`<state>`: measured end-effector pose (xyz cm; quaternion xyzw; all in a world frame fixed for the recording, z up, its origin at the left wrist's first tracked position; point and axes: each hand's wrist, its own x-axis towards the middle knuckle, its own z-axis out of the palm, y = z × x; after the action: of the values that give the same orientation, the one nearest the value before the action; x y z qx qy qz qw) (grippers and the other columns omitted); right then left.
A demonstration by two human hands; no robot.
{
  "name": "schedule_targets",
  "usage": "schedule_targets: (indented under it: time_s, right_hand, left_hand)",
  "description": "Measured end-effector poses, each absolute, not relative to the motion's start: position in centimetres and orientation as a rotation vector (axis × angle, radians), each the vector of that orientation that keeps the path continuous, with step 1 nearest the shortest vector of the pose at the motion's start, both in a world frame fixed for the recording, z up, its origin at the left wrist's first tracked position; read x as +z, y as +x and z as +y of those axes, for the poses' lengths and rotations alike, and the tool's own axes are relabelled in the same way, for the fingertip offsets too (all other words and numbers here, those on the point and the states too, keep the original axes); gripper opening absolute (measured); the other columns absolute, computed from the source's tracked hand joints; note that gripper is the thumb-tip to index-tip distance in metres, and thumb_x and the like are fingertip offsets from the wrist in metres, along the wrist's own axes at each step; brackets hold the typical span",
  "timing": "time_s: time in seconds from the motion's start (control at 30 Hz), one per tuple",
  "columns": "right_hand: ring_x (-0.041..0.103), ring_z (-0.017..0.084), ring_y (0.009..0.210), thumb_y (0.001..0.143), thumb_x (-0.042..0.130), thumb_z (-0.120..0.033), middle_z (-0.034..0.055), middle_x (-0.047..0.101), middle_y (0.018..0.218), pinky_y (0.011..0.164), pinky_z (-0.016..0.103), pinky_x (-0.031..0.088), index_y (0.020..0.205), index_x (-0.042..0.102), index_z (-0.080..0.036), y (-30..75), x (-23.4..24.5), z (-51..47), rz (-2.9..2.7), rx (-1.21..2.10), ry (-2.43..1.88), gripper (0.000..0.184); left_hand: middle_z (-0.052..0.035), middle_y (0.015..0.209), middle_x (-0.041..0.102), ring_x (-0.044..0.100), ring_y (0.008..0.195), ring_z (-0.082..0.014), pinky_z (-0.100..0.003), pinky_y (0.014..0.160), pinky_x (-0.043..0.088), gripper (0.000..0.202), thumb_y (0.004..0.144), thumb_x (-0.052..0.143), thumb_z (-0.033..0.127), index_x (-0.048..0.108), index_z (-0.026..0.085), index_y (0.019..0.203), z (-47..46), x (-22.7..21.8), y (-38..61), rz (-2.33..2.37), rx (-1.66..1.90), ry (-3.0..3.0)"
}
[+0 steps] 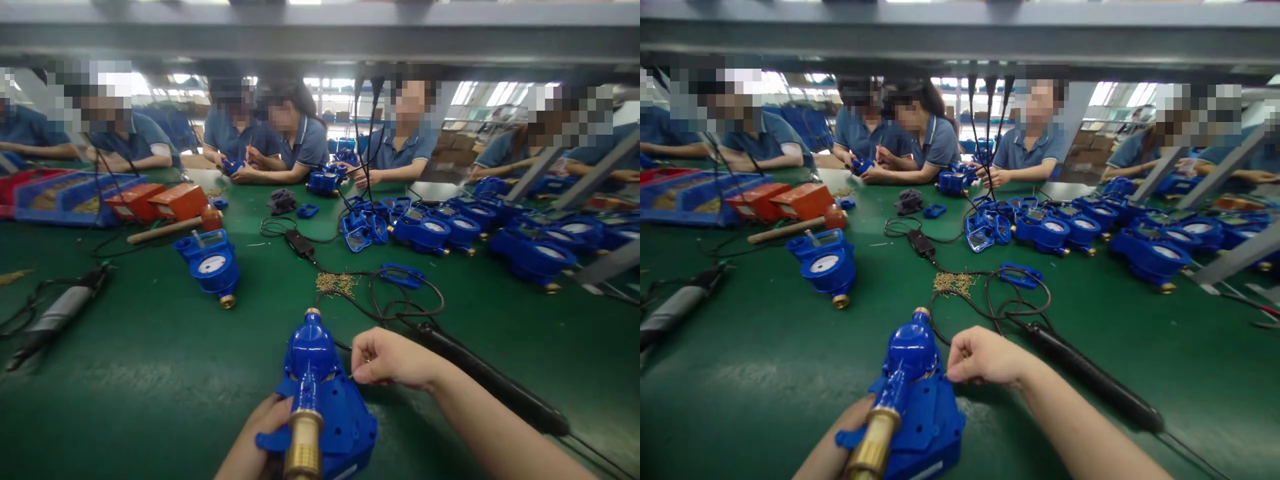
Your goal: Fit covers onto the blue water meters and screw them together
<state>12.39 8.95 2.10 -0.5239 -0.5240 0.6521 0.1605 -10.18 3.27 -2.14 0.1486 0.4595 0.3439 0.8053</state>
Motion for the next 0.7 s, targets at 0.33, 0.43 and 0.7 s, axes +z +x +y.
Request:
schedule_targets:
  time_s: [0.33, 0.43, 0.7]
  right_hand:
    - [0.042, 0.008, 0.05, 0.06, 0.071, -0.007, -0.0057, 0.05, 0.05, 0.05, 0.022, 0.027, 0.055, 0.057, -0.014, 9.9, 4.0, 11.3, -2.034, 1.7, -1.678, 0.016]
    - [0.039, 0.007, 0.047, 0.051, 0.077, -0.009, -0.0065, 0.049, 0.047, 0.047, 0.022, 0.025, 0.053, 0.056, -0.014, 10.1, 3.7, 12.0, -1.946, 1.819, -1.614, 0.021]
    - [0.064, 0.012, 0.064, 0.056, 0.074, -0.023, 0.003, 0.066, 0.071, 0.062, 0.024, 0.05, 0.075, 0.059, -0.011, 13.9, 1.8, 9.9, -1.116, 2.032, -1.371, 0.027]
  left_hand:
    - [-0.0079, 0.088, 0.072, 0.064, 0.083, -0.0231, -0.03, 0.078, 0.047, 0.038, 0.058, 0.081, 0.035, 0.071, 0.016, 0.089, 3.5, -2.2, -10.8, 0.972, 0.693, 0.342]
    - [-0.0087, 0.093, 0.071, 0.063, 0.09, -0.0261, -0.033, 0.082, 0.047, 0.034, 0.06, 0.079, 0.033, 0.07, 0.016, 0.088, 3.5, -1.9, -10.7, 0.997, 0.705, 0.33]
    - [-0.0071, 0.086, 0.071, 0.063, 0.09, -0.0267, -0.031, 0.076, 0.049, 0.034, 0.056, 0.08, 0.037, 0.07, 0.018, 0.082, 3.7, -1.2, -9.8, 1.073, 0.785, 0.335]
